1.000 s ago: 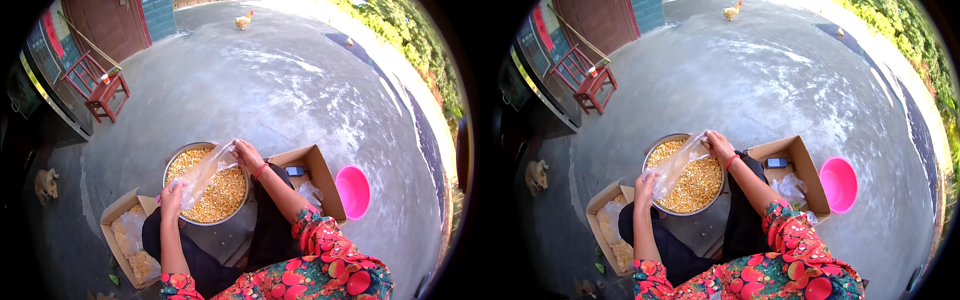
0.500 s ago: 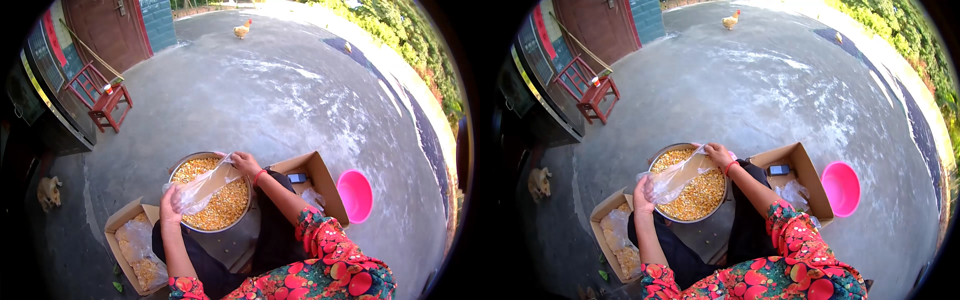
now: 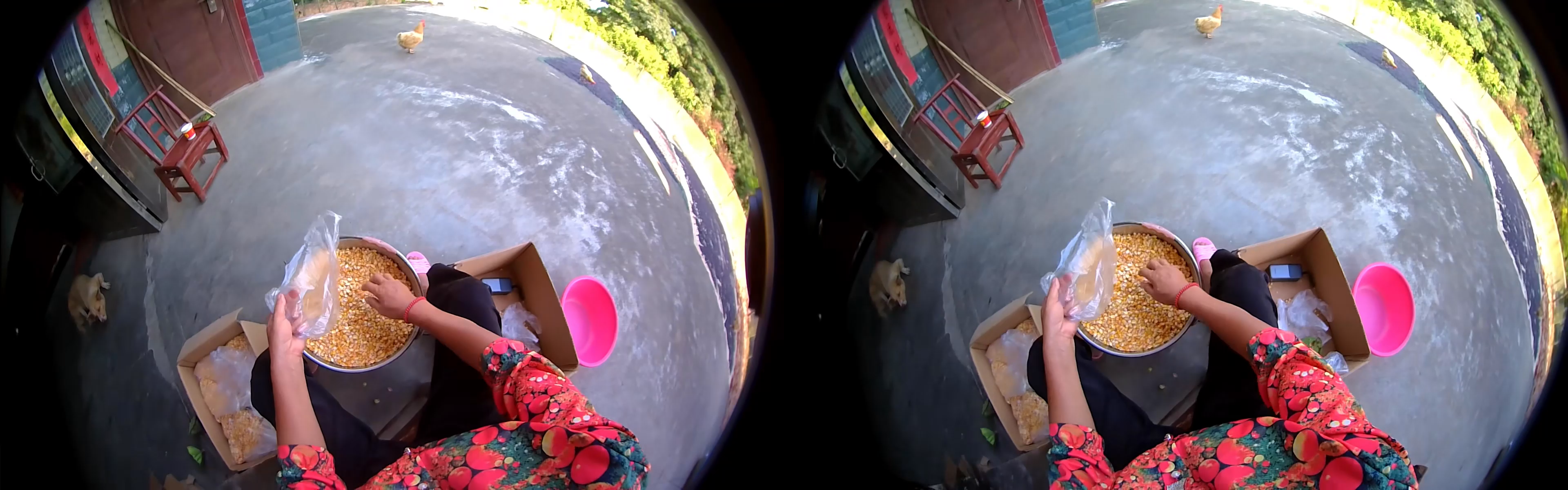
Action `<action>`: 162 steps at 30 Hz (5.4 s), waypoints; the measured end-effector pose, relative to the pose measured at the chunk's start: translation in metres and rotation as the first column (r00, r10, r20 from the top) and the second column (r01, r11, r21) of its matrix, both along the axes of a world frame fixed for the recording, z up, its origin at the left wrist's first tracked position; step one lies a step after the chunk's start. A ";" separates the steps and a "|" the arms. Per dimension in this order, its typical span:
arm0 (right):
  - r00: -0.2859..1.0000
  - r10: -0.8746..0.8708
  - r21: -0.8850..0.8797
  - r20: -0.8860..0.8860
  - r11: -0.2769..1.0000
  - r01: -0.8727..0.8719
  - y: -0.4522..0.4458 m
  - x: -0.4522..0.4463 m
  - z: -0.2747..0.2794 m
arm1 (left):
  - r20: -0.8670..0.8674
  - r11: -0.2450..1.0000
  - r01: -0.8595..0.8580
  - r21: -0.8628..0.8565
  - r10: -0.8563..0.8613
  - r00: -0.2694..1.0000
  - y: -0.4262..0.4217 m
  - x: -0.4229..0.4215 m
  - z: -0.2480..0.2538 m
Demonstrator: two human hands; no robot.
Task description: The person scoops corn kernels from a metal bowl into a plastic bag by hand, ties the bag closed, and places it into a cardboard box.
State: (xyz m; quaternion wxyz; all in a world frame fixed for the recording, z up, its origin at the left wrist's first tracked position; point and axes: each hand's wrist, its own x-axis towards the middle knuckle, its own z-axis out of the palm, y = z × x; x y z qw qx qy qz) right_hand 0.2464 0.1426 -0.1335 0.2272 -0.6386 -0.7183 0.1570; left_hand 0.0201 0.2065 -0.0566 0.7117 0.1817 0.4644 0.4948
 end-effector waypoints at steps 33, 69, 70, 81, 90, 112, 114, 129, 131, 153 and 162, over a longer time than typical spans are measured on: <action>-0.198 -0.406 -0.390 -0.892 0.913 -0.119 0.024 0.037 0.074 | -0.748 0.897 0.257 0.360 0.113 0.654 -0.010 0.023 -0.014; 0.843 -0.162 0.014 -0.514 0.980 0.196 0.036 -0.006 0.052 | -0.544 0.900 0.284 0.331 -0.064 0.836 -0.010 0.030 -0.017; 0.842 -0.163 0.012 -0.514 0.980 0.198 0.035 -0.004 0.056 | -0.539 0.880 0.309 0.362 -0.072 0.839 -0.010 0.030 -0.015; 0.862 0.506 -0.413 -0.027 0.780 -0.471 -0.013 -0.020 0.034 | -0.731 0.818 0.427 0.385 -0.012 0.682 -0.016 0.034 -0.016; 0.919 0.236 0.055 0.315 0.962 -0.266 -0.025 -0.023 -0.041 | -0.628 0.816 0.462 0.347 -0.163 0.761 -0.022 0.045 -0.008; 0.168 -0.376 -0.403 -0.911 0.725 -0.559 -0.008 -0.020 0.098 | -0.660 0.884 0.295 0.363 0.021 0.751 -0.017 0.042 -0.011; 0.079 -0.303 -0.303 -0.950 0.825 -0.477 -0.001 -0.018 0.110 | -0.653 0.892 0.308 0.331 -0.019 0.757 -0.020 0.043 -0.011; 0.025 -0.390 -0.391 -0.920 0.920 -0.012 0.042 -0.034 0.060 | -0.661 0.851 0.390 0.351 -0.070 0.747 -0.026 0.053 -0.020; 0.116 -0.427 -0.434 -0.897 0.900 -0.044 0.042 -0.033 0.041 | -0.622 0.885 0.299 0.356 -0.014 0.783 -0.022 0.050 -0.021; 0.930 0.305 -0.363 0.204 0.906 -0.217 -0.026 -0.034 0.008 | -0.596 0.895 0.396 0.207 -0.205 0.777 -0.024 0.043 -0.013; 0.967 0.248 -0.332 -0.065 0.908 -0.255 -0.023 -0.040 -0.041 | -0.731 0.689 0.415 0.595 0.248 0.636 -0.035 0.043 0.007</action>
